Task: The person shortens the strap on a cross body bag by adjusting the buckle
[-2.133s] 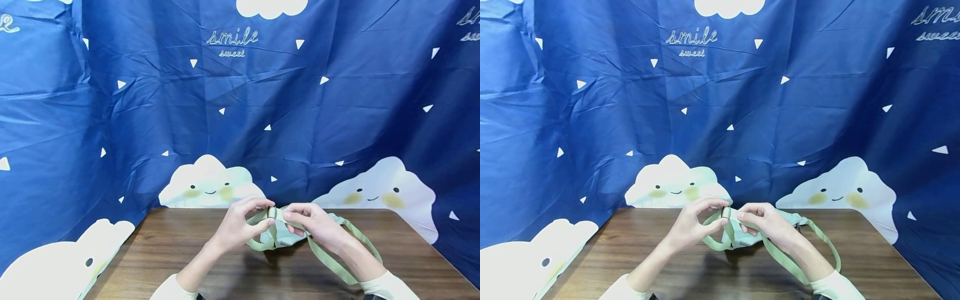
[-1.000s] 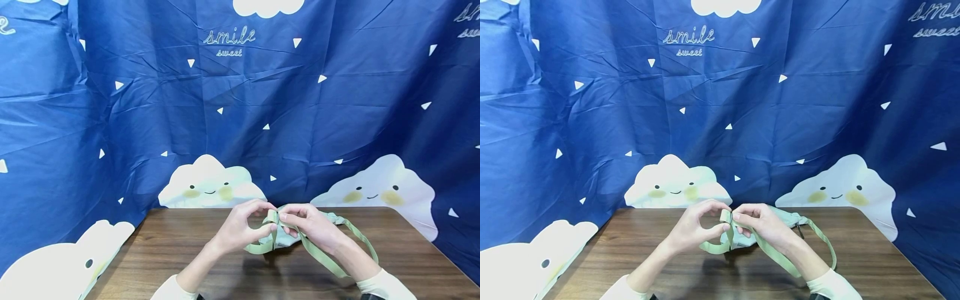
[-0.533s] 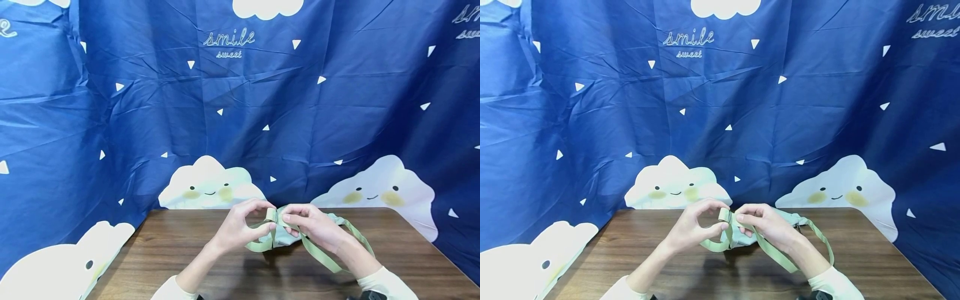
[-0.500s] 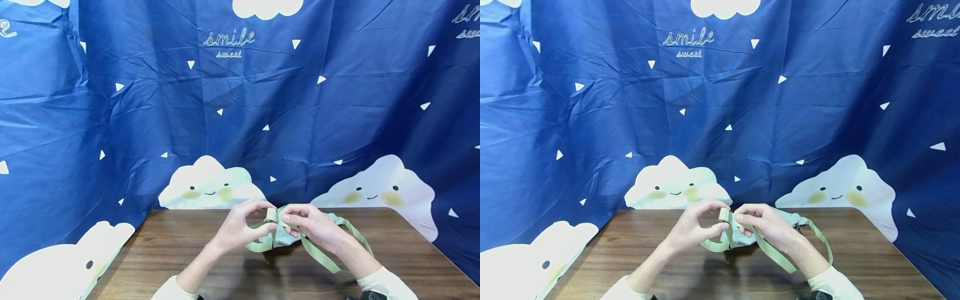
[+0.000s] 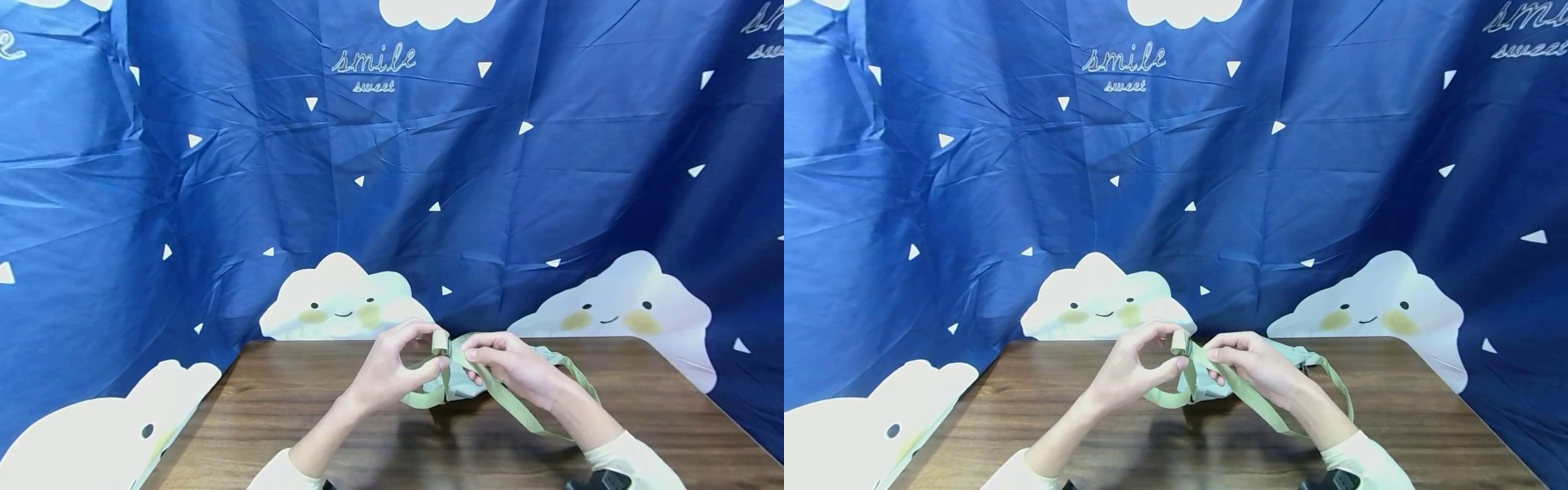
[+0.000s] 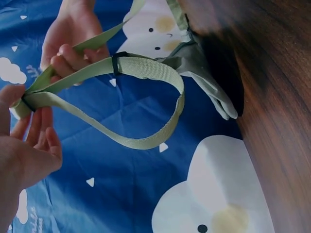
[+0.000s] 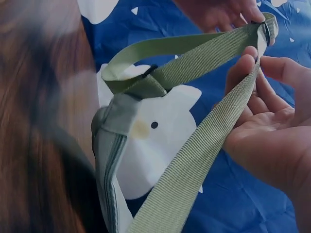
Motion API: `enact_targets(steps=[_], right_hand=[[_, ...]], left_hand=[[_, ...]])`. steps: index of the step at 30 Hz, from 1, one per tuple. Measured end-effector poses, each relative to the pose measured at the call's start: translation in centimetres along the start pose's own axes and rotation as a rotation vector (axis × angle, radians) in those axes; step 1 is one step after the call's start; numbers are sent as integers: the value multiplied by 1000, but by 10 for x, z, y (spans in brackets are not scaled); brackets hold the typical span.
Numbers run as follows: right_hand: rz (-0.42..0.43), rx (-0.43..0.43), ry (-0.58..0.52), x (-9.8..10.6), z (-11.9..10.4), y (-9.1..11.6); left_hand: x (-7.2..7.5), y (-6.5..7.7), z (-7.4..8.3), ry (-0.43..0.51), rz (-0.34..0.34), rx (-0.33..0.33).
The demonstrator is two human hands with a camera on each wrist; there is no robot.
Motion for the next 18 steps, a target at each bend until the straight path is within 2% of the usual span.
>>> enact_targets(steps=[7, 13, 18], right_hand=[[-11, 11, -83, -8, -9, 1], [53, -27, 4, -17, -18, 5], [89, -67, 29, -21, -18, 6]], left_hand=[[-5, 0, 0, 65, -1, 52], [-7, 1, 0, 54, -21, 22], [-10, 2, -1, 68, -55, 14]])
Point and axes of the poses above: each hand's wrist, its own y-axis away from the middle knuckle, its own x-axis out of the back of the hand, z = x × y, the point moved 3 cm from there along -y, towards the middle knuckle, and after that the axes turned 12 degrees about -x, right-handed, at the moved point
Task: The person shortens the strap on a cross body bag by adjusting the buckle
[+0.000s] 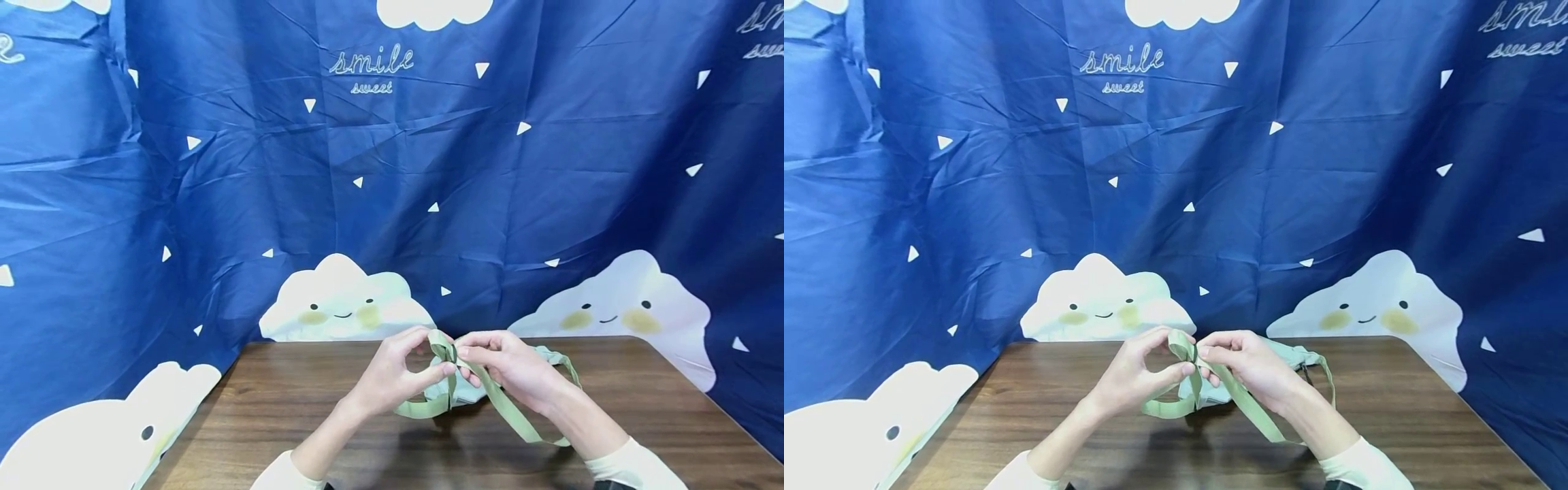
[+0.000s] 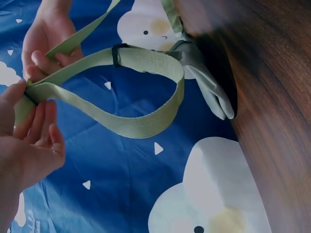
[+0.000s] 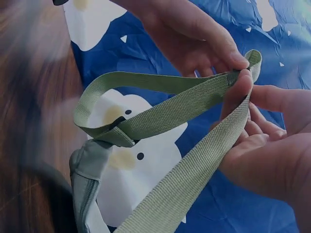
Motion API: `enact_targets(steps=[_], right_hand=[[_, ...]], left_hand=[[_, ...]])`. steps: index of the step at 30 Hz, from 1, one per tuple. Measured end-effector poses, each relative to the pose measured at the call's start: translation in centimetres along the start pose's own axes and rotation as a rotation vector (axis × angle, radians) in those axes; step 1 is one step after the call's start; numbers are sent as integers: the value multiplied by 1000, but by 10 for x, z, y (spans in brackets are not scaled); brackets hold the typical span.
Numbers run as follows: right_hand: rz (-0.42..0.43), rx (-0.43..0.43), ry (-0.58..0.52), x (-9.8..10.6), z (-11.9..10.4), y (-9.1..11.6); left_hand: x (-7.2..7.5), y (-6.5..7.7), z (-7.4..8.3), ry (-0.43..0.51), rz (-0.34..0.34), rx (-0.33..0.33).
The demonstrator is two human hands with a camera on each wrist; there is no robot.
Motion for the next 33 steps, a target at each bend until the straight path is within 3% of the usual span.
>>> enact_targets(steps=[7, 12, 18, 25, 33], right_hand=[[52, -92, 40, -2, 2, -1], [50, -26, -6, -4, -1, 0], [11, 81, -168, -1, -7, 4], [-121, 253, -362, 3, -14, 7], [-325, 278, -468, -5, -18, 10]], left_hand=[[-3, -1, -1, -37, -47, -52], [-2, 0, -2, -64, -32, -50], [-1, 0, -2, -66, -52, -46], [-4, 4, -9, -52, -115, 5], [-17, 7, -11, -108, -168, -26]])
Point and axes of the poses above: each hand's wrist, its own y-axis away from the middle knuckle, its own x-axis out of the back of the hand, z = x × y, the point moved 3 cm from there along -y, towards the middle knuckle, and after that the axes turned 12 degrees about -x, right-handed, at the moved point
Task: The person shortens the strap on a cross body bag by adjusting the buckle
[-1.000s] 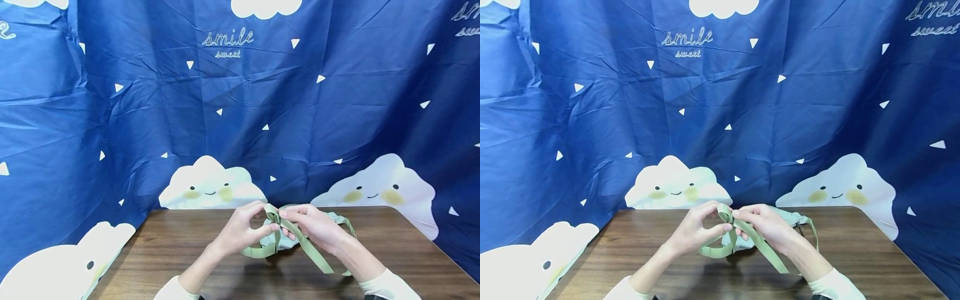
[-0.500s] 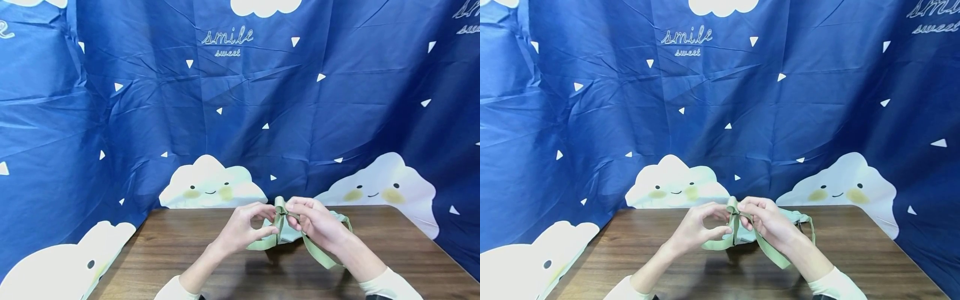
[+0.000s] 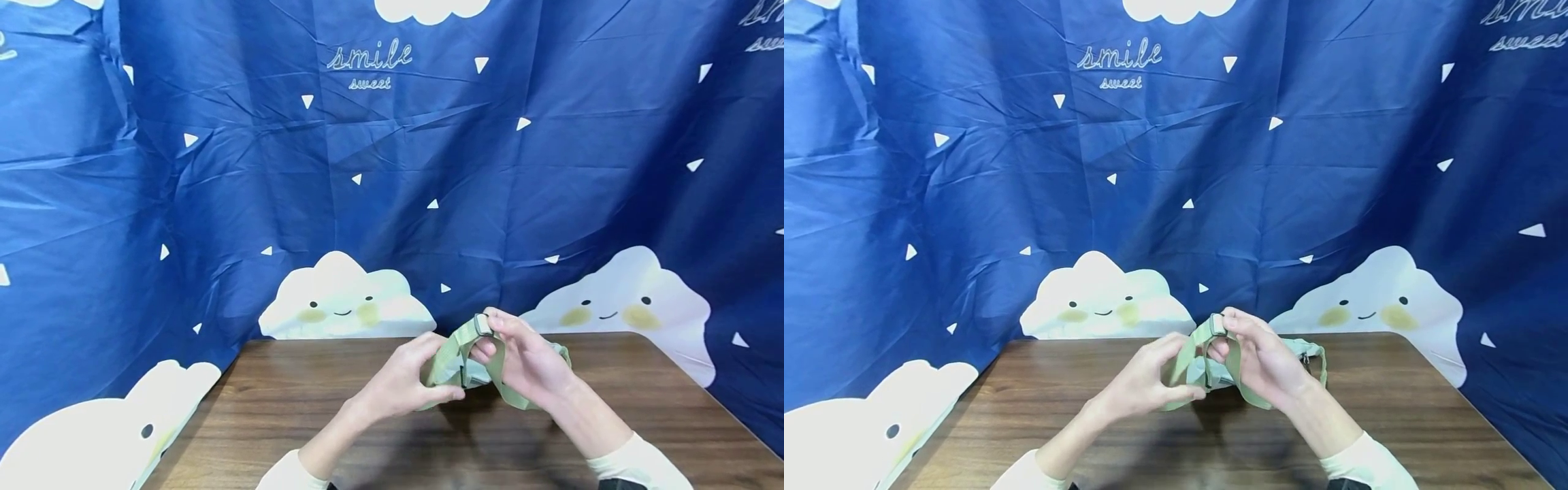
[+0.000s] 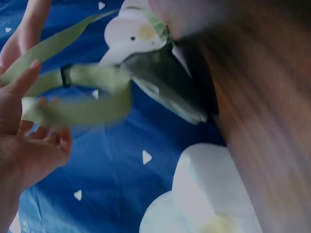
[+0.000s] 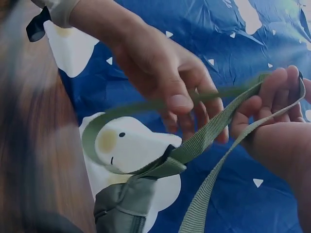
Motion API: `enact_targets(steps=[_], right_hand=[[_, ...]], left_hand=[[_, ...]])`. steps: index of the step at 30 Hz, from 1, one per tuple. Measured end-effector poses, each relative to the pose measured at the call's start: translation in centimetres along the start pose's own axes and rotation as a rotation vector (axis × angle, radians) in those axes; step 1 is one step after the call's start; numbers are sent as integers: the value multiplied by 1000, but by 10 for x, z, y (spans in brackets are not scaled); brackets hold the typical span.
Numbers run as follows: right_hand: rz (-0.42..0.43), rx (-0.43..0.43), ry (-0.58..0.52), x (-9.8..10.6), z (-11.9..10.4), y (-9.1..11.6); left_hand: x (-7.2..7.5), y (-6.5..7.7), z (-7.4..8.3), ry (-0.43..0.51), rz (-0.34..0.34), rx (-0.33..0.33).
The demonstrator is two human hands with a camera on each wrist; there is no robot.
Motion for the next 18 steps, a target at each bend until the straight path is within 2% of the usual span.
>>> enact_targets(steps=[4, 7, 10, 15, 18], right_hand=[[-82, 7, 7, -8, -2, 0], [-132, 42, 29, -12, -8, 2], [-143, 102, 62, -12, -19, 7], [-50, 170, 96, -2, -36, 16], [103, 171, 165, 9, -39, 20]], left_hand=[[-13, 0, 2, 17, -64, -3], [-19, 3, -2, 1, -100, -7], [-20, 11, -17, -93, -140, 26], [-10, 30, -51, -266, -194, 136], [-1, 38, -66, -315, -214, 177]])
Point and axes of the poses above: each hand's wrist, its own y-axis away from the middle knuckle, its own x-axis out of the back of the hand, z = x × y, the point moved 3 cm from there along -y, towards the middle knuckle, and after that the axes turned 12 degrees about -x, right-handed, at the moved point
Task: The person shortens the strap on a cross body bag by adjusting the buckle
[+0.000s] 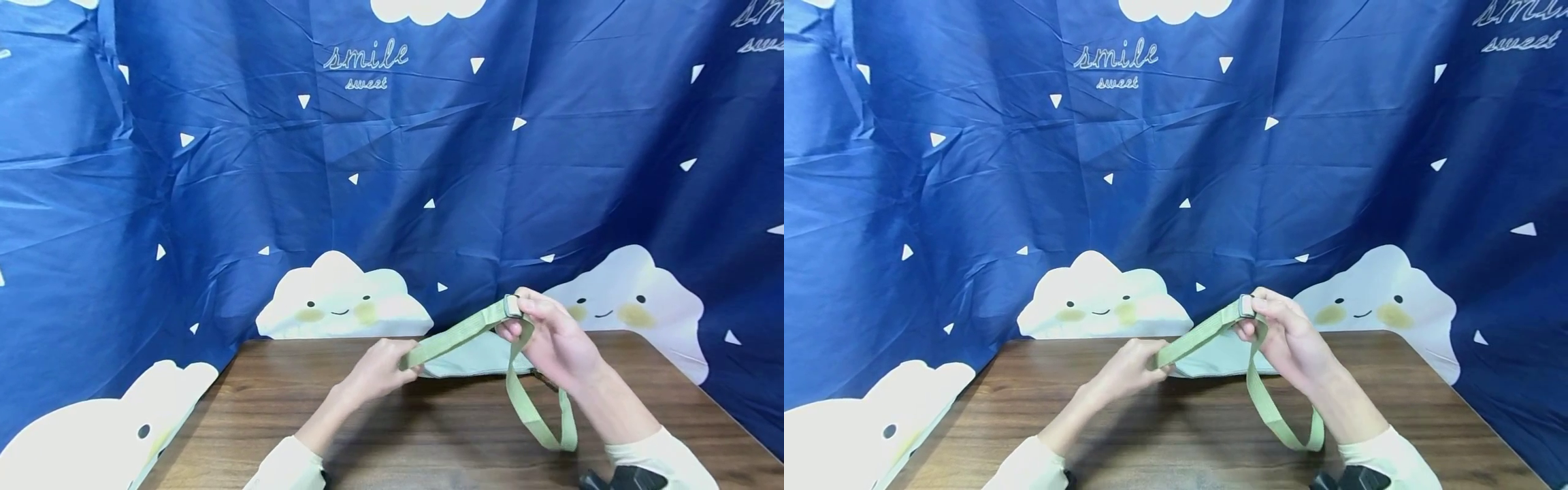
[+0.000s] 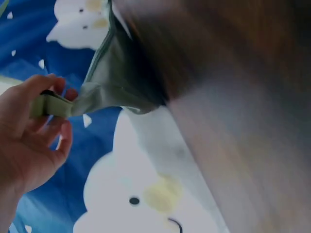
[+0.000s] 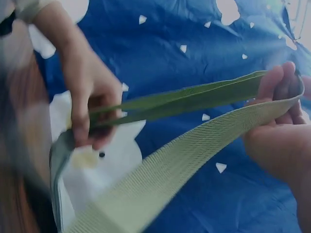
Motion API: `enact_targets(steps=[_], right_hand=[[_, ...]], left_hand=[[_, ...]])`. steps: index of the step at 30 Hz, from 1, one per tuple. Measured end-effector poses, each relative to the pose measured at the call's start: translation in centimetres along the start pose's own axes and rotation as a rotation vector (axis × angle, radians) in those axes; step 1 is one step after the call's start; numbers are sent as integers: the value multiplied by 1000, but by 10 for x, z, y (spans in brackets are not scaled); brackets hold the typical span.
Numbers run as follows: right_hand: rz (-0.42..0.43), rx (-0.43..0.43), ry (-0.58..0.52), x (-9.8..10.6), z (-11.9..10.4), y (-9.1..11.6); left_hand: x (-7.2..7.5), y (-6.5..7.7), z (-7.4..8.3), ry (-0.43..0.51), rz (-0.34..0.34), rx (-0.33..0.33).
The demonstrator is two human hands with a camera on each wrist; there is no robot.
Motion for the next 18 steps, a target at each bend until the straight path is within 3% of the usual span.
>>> enact_targets(steps=[4, 8, 11, 15, 18], right_hand=[[264, -87, 294, 13, 14, -1], [395, -215, 590, 19, 33, -5], [371, -274, 692, 18, 46, -9], [256, -294, 728, 11, 58, -13], [189, -296, 716, 6, 64, -16]], left_hand=[[6, 7, -6, -19, -51, -2], [12, -2, 15, 32, -31, -38], [22, -14, 38, 45, 97, -79], [39, -21, 61, -46, 287, -196], [49, -22, 69, -126, 344, -275]])
Point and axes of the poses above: each hand's wrist, its own y-axis away from the middle knuckle, its own x-axis out of the back of the hand, z = x × y, the point moved 3 cm from there along -y, towards the middle knuckle, and after that the axes turned 12 degrees about -x, right-handed, at the moved point
